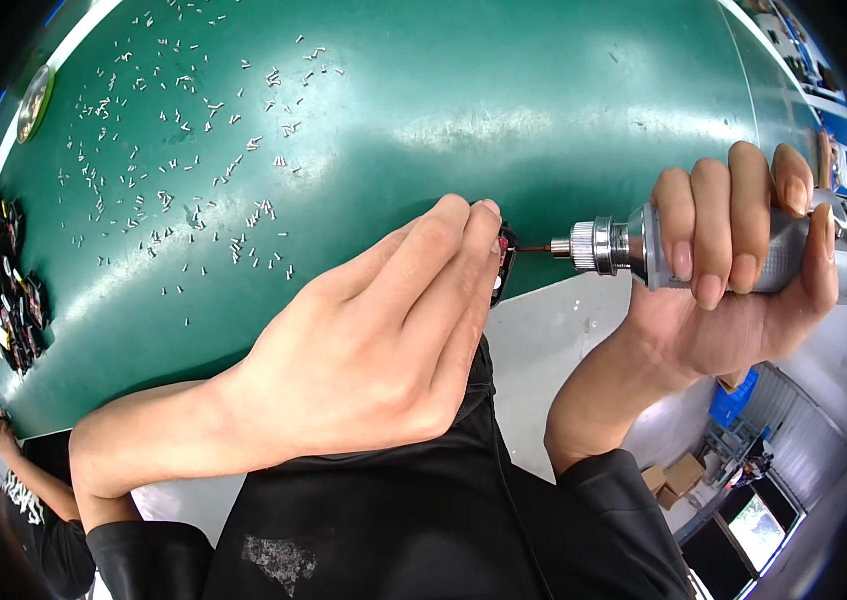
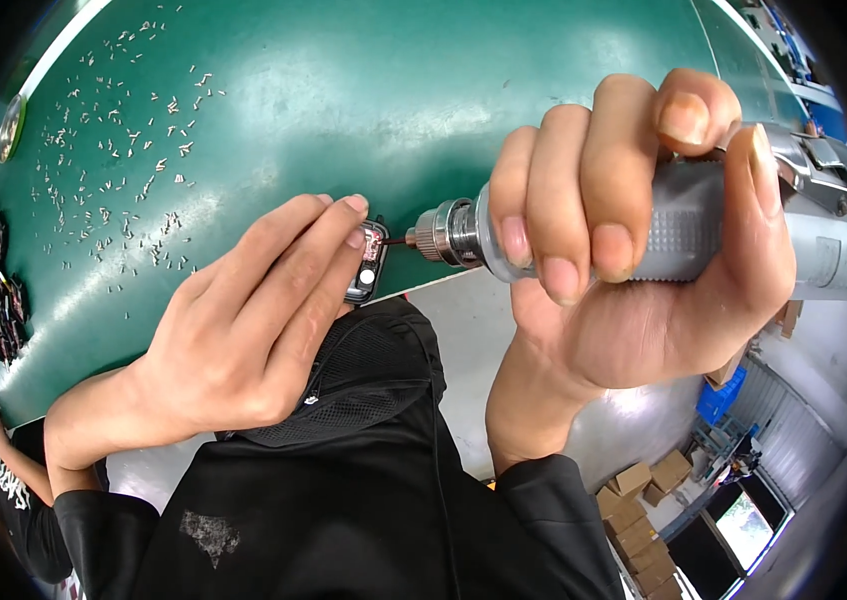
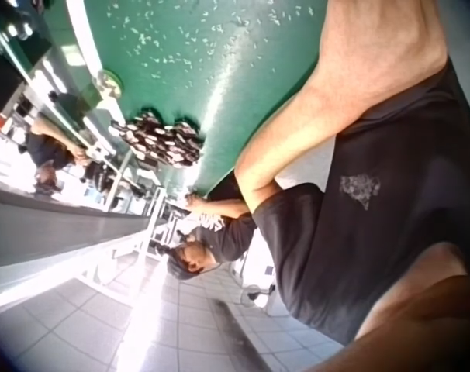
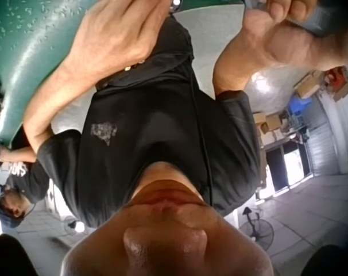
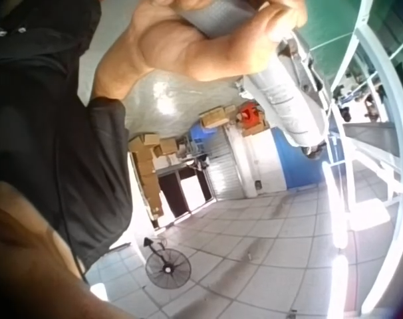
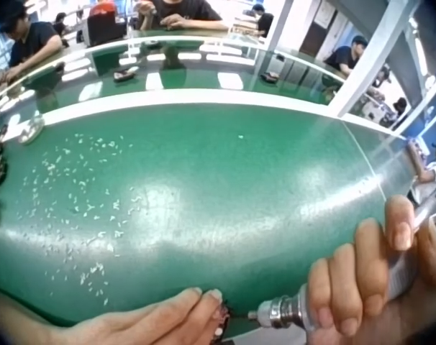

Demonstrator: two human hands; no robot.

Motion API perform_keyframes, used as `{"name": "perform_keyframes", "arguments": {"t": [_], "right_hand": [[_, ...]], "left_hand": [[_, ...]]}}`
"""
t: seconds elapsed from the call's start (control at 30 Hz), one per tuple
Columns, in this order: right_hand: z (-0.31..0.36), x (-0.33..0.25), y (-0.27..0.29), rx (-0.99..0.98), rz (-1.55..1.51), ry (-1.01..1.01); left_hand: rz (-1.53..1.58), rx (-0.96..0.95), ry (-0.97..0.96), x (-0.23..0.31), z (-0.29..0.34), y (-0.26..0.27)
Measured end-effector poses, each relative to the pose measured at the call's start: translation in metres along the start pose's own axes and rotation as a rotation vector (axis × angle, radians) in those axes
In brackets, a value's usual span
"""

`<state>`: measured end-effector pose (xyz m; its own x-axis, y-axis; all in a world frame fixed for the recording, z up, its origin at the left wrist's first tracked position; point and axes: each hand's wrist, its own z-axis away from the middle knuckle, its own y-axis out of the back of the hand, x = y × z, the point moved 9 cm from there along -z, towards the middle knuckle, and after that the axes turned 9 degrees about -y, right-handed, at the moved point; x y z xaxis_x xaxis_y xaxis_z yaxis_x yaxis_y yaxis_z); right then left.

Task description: The person is assembling small battery packs into electronic components using an electric screwdriver.

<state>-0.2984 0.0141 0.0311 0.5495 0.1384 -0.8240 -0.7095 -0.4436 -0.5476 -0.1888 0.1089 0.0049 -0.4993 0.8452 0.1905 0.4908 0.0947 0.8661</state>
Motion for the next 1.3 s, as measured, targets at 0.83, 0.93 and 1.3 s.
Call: {"name": "perform_keyframes", "arguments": {"t": [0.83, 0.93, 1.3], "right_hand": [[-0.005, 0.012, -0.035, -0.135, 0.279, -0.005], [-0.007, 0.015, -0.04, -0.112, 0.247, 0.021], [0.002, -0.004, -0.042, -0.276, -0.2, 0.126]], "left_hand": [[-0.162, -0.021, -0.055, 0.011, -0.003, -0.002], [-0.202, -0.037, -0.059, 0.011, -0.001, 0.001], [-0.041, 0.096, 0.04, 0.001, 0.053, 0.061]]}}
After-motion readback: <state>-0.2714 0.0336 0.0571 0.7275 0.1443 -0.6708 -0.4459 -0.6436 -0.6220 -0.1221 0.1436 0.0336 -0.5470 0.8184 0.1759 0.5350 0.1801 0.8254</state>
